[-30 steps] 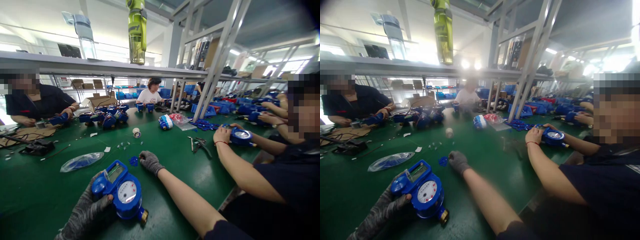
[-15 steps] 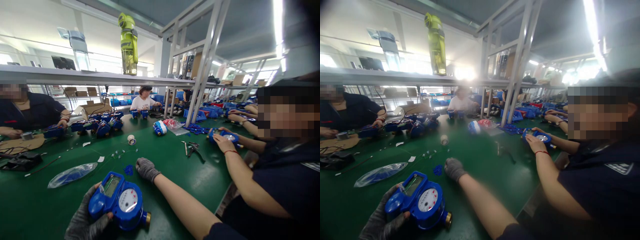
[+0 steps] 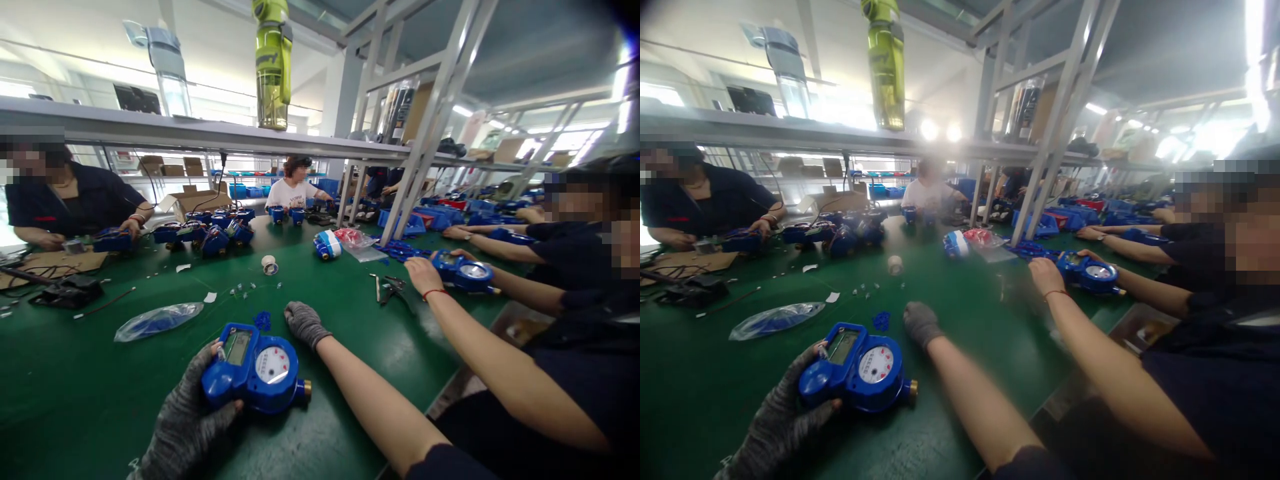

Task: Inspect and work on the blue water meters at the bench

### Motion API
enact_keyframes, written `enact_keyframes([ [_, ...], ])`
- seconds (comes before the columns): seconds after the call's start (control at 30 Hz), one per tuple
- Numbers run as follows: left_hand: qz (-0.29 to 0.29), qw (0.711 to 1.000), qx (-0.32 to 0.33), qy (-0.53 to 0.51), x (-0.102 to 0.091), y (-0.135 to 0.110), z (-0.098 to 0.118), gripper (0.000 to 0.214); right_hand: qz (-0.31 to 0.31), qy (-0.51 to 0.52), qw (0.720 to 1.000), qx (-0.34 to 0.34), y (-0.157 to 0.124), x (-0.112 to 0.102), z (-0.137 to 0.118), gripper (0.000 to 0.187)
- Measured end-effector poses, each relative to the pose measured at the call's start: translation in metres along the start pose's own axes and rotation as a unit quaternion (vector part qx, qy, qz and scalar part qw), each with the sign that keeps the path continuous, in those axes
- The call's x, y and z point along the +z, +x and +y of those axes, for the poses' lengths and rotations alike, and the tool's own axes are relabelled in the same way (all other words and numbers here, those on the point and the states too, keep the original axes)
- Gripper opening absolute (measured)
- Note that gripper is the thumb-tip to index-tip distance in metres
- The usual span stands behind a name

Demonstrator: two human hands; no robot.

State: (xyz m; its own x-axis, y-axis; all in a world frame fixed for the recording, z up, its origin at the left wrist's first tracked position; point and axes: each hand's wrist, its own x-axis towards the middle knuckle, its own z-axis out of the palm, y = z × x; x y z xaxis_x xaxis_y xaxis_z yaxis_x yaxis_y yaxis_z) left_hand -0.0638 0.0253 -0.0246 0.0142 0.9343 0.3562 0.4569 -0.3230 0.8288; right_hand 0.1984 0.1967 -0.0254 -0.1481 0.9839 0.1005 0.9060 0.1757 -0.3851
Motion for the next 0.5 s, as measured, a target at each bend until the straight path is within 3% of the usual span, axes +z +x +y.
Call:
enact_keyframes([
  [0.23,0.018,0.999,-0.007,-0.038,0.000,-0.001,0.006,0.075,-0.029,0.055,0.997,-0.037,0.000,-0.008,0.011,0.024],
  [0.37,0.029,0.997,-0.028,-0.059,0.010,-0.001,0.000,0.076,-0.022,0.032,0.999,-0.036,-0.003,-0.012,0.007,0.024],
  [0.5,0.129,0.978,-0.028,-0.159,0.028,0.004,-0.011,0.066,-0.018,-0.005,1.000,-0.018,-0.002,-0.014,0.006,0.021],
])
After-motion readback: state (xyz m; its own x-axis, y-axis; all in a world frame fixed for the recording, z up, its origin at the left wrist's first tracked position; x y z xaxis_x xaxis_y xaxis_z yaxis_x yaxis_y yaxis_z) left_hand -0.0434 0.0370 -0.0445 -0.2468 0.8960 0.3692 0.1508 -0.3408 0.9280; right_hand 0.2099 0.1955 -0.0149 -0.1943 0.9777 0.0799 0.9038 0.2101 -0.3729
